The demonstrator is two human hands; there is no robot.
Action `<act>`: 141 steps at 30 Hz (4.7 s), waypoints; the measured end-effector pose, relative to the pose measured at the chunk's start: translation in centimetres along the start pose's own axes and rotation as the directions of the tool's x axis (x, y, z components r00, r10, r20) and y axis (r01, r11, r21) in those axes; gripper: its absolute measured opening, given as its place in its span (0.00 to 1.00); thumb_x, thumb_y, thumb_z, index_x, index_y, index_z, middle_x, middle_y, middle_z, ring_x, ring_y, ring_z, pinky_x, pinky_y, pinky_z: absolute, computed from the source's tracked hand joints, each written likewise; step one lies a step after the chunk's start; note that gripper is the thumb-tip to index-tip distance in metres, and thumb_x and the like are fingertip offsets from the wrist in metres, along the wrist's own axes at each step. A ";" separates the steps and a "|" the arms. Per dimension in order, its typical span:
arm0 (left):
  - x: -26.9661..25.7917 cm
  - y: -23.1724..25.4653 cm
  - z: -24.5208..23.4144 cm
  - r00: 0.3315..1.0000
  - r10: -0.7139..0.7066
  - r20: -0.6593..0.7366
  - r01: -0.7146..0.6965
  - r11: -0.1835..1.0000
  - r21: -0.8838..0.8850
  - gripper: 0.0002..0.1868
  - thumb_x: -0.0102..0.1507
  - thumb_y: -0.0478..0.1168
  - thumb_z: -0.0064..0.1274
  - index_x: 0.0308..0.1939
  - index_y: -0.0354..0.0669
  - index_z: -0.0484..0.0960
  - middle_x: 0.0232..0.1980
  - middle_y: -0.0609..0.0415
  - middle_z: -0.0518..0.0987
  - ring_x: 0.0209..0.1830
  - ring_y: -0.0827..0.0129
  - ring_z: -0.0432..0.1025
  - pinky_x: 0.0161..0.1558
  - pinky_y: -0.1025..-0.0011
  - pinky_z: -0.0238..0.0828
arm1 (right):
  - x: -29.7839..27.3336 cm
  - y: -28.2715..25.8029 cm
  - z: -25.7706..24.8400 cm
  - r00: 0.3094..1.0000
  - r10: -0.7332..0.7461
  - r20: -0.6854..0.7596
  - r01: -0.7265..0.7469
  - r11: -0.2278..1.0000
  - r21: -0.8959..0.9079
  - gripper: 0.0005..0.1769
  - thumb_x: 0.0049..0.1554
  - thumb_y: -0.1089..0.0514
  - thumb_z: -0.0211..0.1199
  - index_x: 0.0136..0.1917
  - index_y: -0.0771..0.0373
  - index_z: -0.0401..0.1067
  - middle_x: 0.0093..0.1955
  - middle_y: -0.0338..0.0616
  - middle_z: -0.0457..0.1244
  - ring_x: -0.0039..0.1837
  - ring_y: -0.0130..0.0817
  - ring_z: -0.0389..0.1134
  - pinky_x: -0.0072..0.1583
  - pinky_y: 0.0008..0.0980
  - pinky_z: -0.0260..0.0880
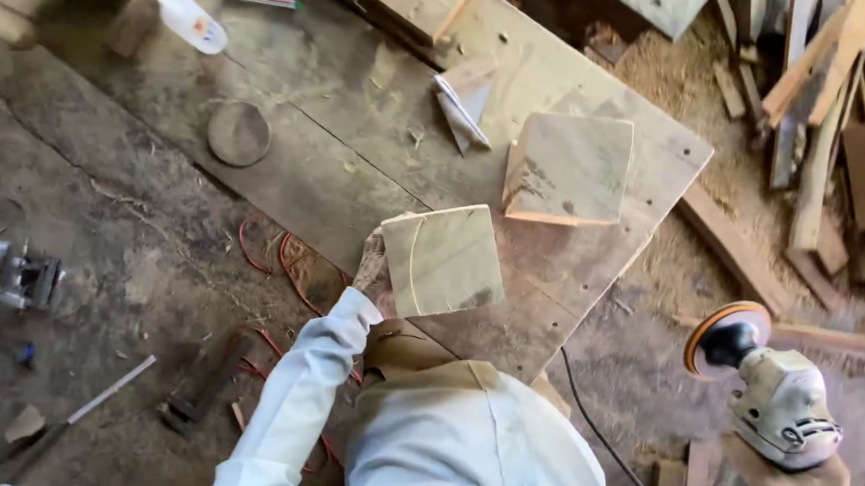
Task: Sanding wooden blocks using a handheld angle grinder with a sanding attachment in a workshop.
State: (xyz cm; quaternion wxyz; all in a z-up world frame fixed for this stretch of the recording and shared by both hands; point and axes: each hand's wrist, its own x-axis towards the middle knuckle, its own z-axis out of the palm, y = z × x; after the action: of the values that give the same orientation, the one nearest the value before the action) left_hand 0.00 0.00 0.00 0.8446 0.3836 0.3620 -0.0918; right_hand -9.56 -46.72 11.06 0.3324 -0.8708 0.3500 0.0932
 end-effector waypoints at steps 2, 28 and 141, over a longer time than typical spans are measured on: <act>1.0 -0.7 -0.8 0.997 0.074 0.016 -0.076 0.986 0.147 0.22 0.53 0.50 0.65 0.49 0.49 0.80 0.46 0.54 0.80 0.43 0.61 0.74 0.44 0.52 0.76 | -1.3 0.8 0.7 0.998 0.054 -0.015 -0.055 0.998 -0.030 0.15 0.48 0.63 0.77 0.47 0.70 0.76 0.46 0.42 0.63 0.51 0.31 0.59 0.49 0.38 0.61; 9.9 0.5 -7.5 0.095 0.250 0.963 -0.995 0.005 0.097 0.78 0.47 0.70 0.70 0.82 0.38 0.34 0.79 0.22 0.49 0.81 0.32 0.51 0.79 0.43 0.54 | -20.2 -15.2 10.4 0.965 0.251 0.072 -0.221 0.932 -0.288 0.42 0.30 0.50 0.82 0.58 0.55 0.73 0.40 0.39 0.75 0.40 0.34 0.76 0.47 0.32 0.75; 9.2 -1.3 -6.6 0.266 0.280 0.923 -0.964 0.108 0.245 0.50 0.45 0.49 0.60 0.71 0.43 0.60 0.71 0.48 0.65 0.63 0.49 0.66 0.65 0.54 0.63 | -19.4 -24.6 16.3 0.925 0.263 0.275 -0.126 0.893 -0.432 0.41 0.36 0.54 0.83 0.60 0.62 0.69 0.47 0.46 0.75 0.41 0.38 0.80 0.46 0.29 0.87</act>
State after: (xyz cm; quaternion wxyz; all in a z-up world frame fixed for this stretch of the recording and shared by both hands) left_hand 2.55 4.94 -9.97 0.5460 0.7796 -0.3045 0.0373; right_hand -6.20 -12.48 18.98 0.1863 -0.8530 0.3497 0.3397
